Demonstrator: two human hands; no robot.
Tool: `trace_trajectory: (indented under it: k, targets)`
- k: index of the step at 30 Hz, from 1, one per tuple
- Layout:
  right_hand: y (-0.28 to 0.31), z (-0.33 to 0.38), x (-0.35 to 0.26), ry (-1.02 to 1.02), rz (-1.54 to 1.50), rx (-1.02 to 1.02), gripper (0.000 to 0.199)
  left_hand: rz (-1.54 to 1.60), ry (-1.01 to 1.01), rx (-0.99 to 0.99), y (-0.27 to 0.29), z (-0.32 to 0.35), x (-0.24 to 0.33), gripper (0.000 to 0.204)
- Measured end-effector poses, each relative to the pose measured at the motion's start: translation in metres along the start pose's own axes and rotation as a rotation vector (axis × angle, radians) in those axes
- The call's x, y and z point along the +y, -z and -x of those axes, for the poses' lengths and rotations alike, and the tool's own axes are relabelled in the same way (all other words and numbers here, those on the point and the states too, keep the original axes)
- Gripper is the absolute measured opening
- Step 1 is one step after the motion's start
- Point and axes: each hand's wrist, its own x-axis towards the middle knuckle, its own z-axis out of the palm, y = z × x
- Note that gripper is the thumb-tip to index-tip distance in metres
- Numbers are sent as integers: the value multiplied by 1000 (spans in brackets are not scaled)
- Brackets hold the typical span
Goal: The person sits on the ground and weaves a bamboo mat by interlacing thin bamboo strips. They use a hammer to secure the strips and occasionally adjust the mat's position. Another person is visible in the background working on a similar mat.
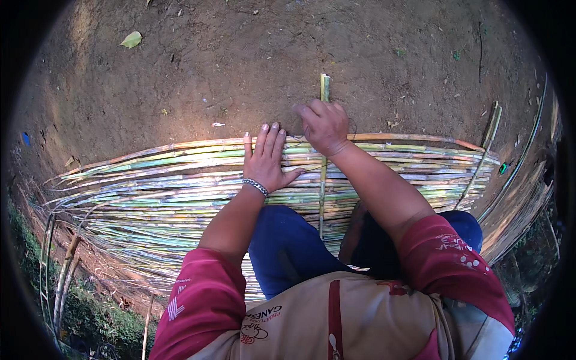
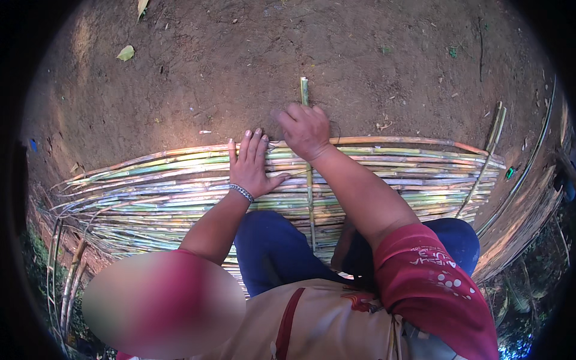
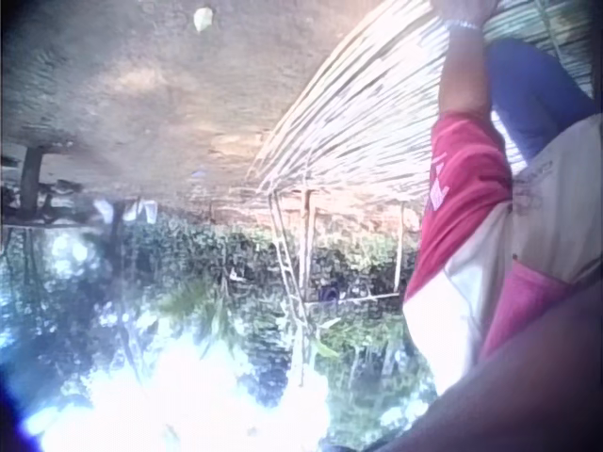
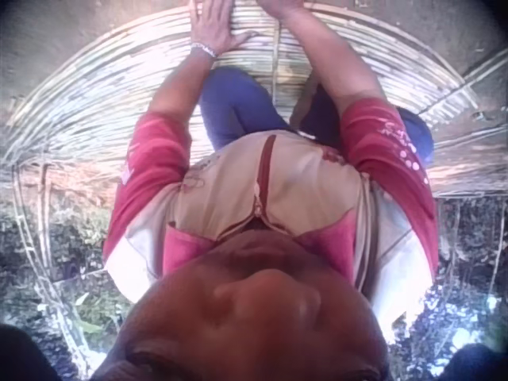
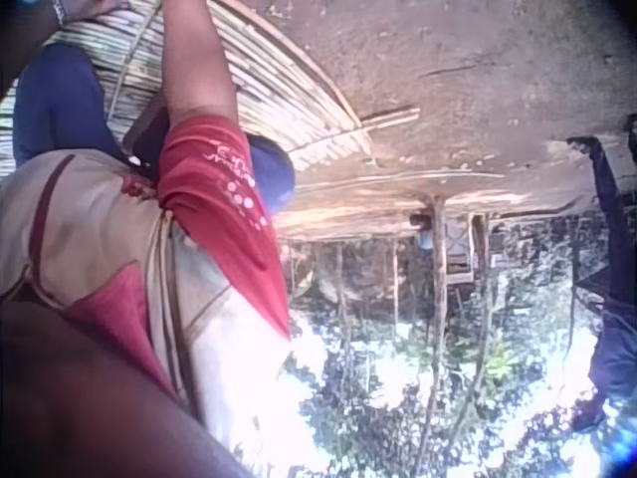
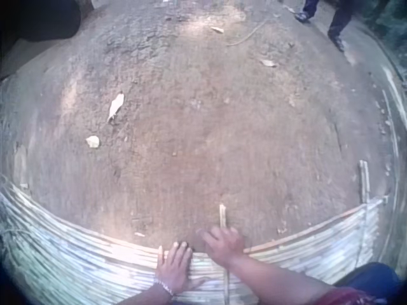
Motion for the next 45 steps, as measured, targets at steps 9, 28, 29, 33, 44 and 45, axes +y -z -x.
trace_trajectory:
  k: [9, 28, 29, 33, 44, 45]
  targets:
    - [0, 2, 2, 8, -70, 47, 21, -24, -61, 48, -8, 7, -1, 112]
    - [241, -21, 41, -512, -33, -901, 69, -126, -40, 84, 3, 13, 8, 109]
    - [266, -13, 48, -595, 9, -871, 67, -138, -37, 79, 5, 13, 12, 109]
    - [344, 42, 65, -904, 201, -638, 58, -154, 11, 58, 8, 18, 13, 109]
    - [286, 102, 96, -960, -511, -268, 30, -145, -27, 98, 3, 16, 21, 111]
    - [280, 94, 83, -1013, -620, -304, 30, -139, -24, 101, 4, 17, 21, 110]
